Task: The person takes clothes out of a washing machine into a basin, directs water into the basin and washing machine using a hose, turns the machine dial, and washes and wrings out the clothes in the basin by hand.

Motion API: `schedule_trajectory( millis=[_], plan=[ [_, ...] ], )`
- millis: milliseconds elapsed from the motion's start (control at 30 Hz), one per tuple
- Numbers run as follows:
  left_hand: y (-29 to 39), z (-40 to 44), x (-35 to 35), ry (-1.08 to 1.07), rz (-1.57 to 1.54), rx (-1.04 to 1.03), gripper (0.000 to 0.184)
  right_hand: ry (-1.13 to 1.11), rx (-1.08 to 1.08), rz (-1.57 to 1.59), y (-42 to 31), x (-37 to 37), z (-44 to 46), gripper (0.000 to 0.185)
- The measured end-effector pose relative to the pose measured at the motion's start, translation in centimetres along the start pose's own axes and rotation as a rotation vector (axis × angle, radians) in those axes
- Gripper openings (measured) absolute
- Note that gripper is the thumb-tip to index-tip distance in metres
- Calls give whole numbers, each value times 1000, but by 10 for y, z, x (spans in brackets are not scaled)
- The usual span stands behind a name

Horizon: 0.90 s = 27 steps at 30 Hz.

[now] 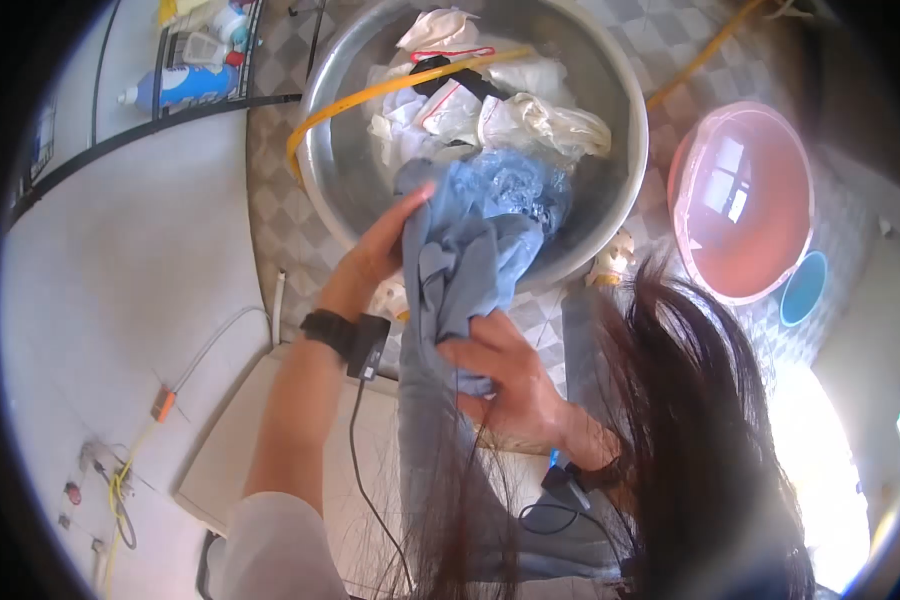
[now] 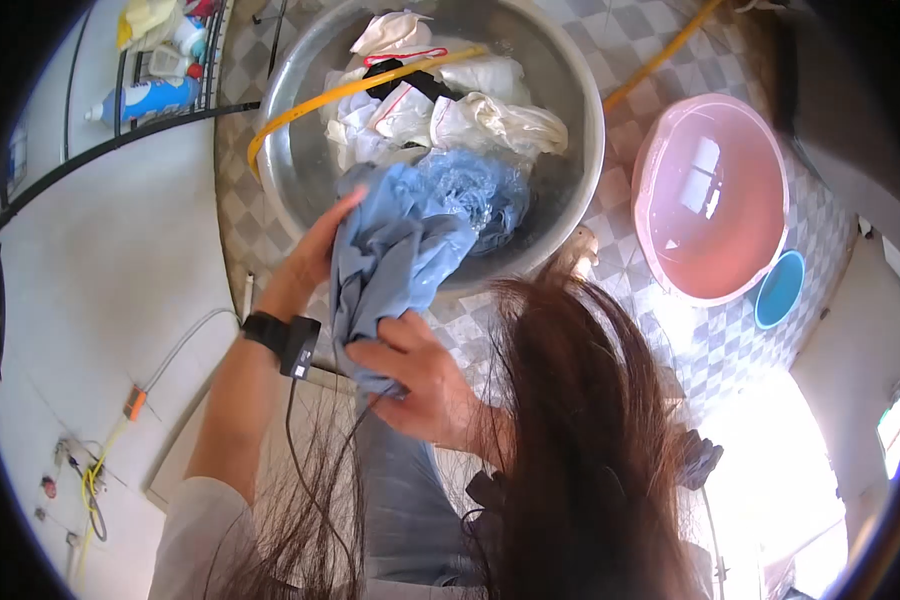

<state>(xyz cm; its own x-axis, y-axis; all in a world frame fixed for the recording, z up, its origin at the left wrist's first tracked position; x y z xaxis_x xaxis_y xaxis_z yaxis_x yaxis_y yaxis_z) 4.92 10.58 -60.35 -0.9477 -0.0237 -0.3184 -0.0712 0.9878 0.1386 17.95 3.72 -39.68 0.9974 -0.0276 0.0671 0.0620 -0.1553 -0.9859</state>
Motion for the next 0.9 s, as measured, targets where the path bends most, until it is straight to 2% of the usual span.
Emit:
schedule_trajectory(
  millis=[33, 67, 100, 133, 200, 233, 300, 333, 367, 400, 433, 500, 600, 633, 667, 700, 733, 767, 800, 833, 867, 900],
  plan=[
    [5, 0, 10, 114, 174, 4, 39, 12, 2, 4, -6, 3, -4, 51],
    [8, -1, 18, 184, 139, -6, 25, -22, 32, 28, -12, 3, -9, 51],
    [11, -17, 7, 189, 147, -6, 25, -57, 61, 55, -17, 2, -15, 51],
    [25, -43, -7, 240, 193, -102, 26, -46, 63, 62, -16, 6, -20, 51],
    [41, -79, -25, 330, 293, -368, 31, -180, 136, 26, -6, 4, -40, 54],
    [37, -92, -27, 330, 306, -372, 31, -169, 141, 31, 6, 5, -48, 54],
    [37, -116, -21, 452, 349, -512, 35, 34, 130, -307, 41, 19, -54, 53],
    [27, -118, -3, 479, 344, -455, 45, 39, 133, -305, 52, 24, -58, 53],
    [23, -127, -3, 476, 349, -458, 45, 30, 72, -444, 68, 30, -58, 51],
    [23, -138, -9, 417, 299, -545, 46, 22, 13, -582, 84, 38, -56, 48],
    [22, -150, -12, 358, 247, -628, 48, 25, 17, -581, 91, 45, -54, 48],
    [9, -165, 0, 388, 300, -601, 51, -105, -97, -785, 121, 53, -49, 46],
    [12, -193, -7, 433, 446, -643, 40, 154, -93, -488, 134, 85, -3, 47],
    [29, -214, -45, 302, 615, -761, 29, 270, -114, -402, 126, 100, 14, 50],
    [40, -233, -75, 166, 784, -872, 18, 270, -108, -401, 113, 105, 32, 50],
    [47, -243, -79, 170, 785, -875, 18, 264, -154, -276, 101, 109, 50, 56],
    [56, -259, -91, 43, 780, -1007, 12, 257, -198, -151, 91, 109, 64, 63],
    [61, -276, -102, -89, 772, -1136, 14, 259, -195, -149, 81, 108, 74, 63],
    [64, -284, -106, -89, 775, -1138, 14, 147, -122, -59, 69, 97, 83, 68],
    [67, -298, -114, -169, 755, -1225, 16, 35, -48, 28, 56, 84, 90, 73],
    [69, -312, -123, -250, 732, -1310, 19, 38, -46, 29, 54, 79, 98, 73],
    [69, -321, -128, -252, 734, -1310, 19, -16, -6, -34, 56, 67, 103, 77]
  ],
)
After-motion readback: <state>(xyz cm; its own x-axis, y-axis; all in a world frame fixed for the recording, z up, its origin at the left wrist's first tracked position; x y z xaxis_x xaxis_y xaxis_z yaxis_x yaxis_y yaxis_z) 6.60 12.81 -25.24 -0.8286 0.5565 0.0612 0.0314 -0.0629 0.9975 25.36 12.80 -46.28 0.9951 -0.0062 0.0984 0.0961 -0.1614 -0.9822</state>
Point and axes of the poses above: each hand's wrist, its own z-axis towards the middle knuckle, its own x-axis out of the back of the hand, y = z × x, the point moved 8 cm from there along z, towards the middle knuckle, and after that the axes turned 12 degrees about y, right-handed, at the moved point
